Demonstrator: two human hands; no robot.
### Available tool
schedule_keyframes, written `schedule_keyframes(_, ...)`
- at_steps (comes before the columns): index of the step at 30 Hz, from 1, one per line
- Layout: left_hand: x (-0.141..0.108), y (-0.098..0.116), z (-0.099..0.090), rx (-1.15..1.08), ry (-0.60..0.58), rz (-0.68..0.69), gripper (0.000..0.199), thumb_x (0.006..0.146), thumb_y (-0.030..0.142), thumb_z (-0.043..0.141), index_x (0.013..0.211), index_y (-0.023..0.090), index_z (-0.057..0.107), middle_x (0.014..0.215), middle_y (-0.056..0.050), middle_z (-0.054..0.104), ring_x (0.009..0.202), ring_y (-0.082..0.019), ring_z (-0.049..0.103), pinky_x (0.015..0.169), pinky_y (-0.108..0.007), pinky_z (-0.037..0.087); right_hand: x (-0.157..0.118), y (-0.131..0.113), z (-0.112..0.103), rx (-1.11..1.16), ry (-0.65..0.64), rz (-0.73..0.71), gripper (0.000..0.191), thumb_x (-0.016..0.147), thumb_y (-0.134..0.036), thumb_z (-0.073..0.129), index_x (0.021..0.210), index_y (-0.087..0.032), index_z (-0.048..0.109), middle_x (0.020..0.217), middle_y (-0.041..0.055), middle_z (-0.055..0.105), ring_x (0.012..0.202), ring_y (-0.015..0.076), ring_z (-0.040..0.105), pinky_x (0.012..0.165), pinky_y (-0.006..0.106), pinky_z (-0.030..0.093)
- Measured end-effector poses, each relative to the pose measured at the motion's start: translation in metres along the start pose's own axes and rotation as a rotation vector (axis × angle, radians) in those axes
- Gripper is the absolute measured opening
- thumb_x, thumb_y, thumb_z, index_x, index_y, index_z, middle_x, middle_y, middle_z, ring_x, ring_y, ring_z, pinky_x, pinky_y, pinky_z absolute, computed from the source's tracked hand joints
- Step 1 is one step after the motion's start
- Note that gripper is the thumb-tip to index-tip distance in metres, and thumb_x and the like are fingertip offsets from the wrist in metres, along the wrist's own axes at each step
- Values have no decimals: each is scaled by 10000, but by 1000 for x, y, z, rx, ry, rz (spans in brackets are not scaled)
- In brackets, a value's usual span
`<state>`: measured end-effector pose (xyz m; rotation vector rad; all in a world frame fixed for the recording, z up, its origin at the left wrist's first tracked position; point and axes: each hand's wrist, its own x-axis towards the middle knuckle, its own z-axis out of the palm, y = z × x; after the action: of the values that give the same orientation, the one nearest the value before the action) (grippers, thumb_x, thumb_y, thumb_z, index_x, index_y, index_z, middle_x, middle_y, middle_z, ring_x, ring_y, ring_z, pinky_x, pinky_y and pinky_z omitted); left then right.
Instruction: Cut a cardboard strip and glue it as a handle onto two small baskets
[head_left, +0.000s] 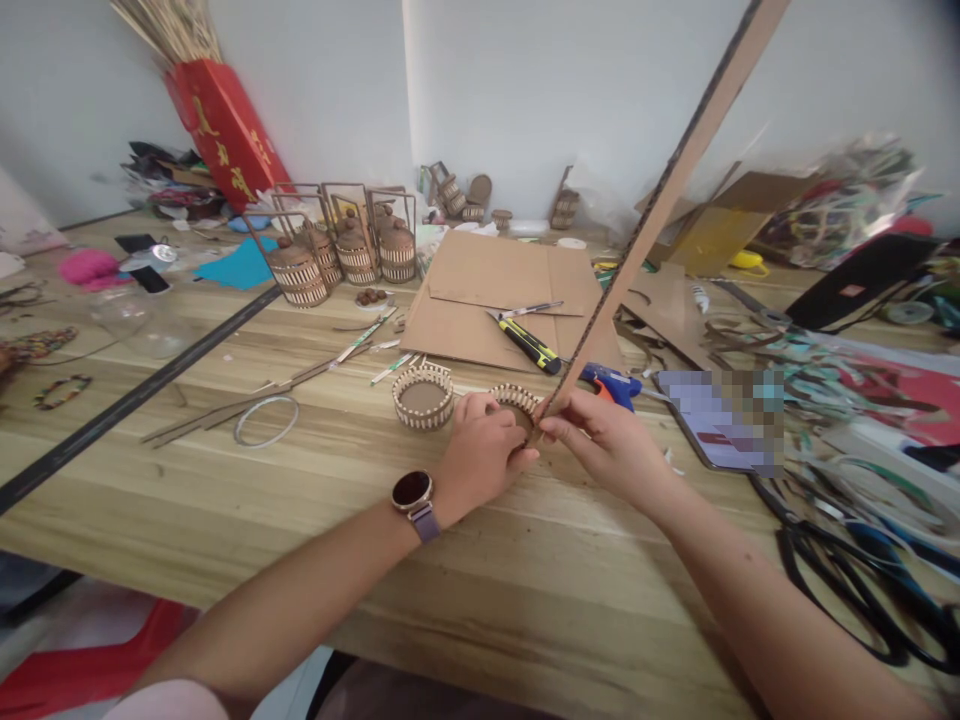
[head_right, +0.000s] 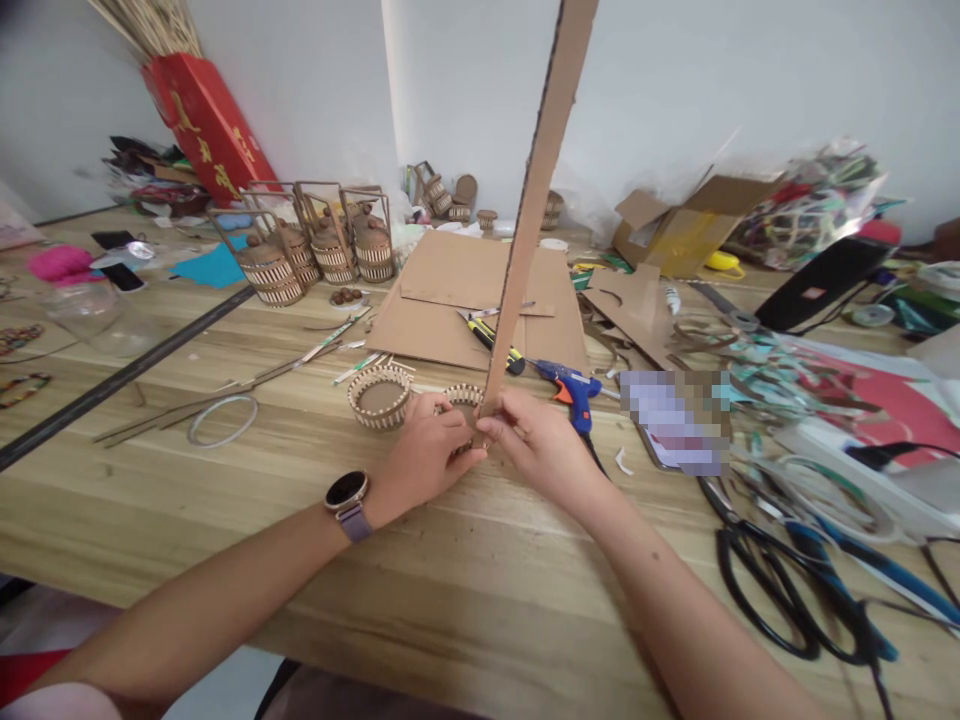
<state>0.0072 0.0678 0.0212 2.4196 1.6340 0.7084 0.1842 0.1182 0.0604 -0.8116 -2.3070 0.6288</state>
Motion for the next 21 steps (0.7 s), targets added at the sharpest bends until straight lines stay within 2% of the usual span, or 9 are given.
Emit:
schedule_keyframes(5, -1, -1, 0, 37, -8, 7, 292, 961, 399, 550, 831, 181, 694, 922, -70, 637, 1060, -292, 442, 941, -482, 326, 0, 3, 2, 20, -8, 18, 137, 924, -284, 517, 829, -216, 589, 814, 42, 690, 747, 187, 634, 672, 308, 487)
schedule_keyframes(8, 0, -1, 2, 86, -12, 19, 237, 883, 417, 674, 864, 181, 691, 966, -72, 638, 1082, -308, 435, 965, -501, 317, -2, 5, 3, 46, -18, 19, 133, 930, -286, 509, 847, -220, 590, 793, 27, 676, 722, 177, 630, 663, 301, 496)
schedule_keyframes(12, 0, 0, 3, 106, -15, -3, 216, 787, 356, 788, 849, 174, 688, 953, -68, 654, 1076, -310, 447, 974, -503, 329, -4, 7, 3, 43, -31, 22, 97, 915, -259, 522, 913, -223, 612, 784, 13, 661, 689, 165, 607, 637, 286, 485)
schedule_keyframes(16, 2, 2, 3, 98, 0, -38, 203, 796, 340, 774, 862, 167, 693, 946, -77, 662, 1063, -299, 457, 953, -482, 364, -7, 10, 4, -20, -59, 29, 104, 859, -228, 592, 946, -218, 647, 707, -3, 610, 629, 165, 545, 591, 282, 433)
schedule_keyframes(21, 4, 2, 3, 79, -20, -38, 156, 797, 320, 764, 833, 181, 702, 910, -56, 673, 1072, -299, 453, 976, -490, 343, -9, 16, 8, -70, -97, 9, 75, 822, -193, 620, 890, -211, 643, 773, 25, 633, 681, 177, 534, 634, 296, 432)
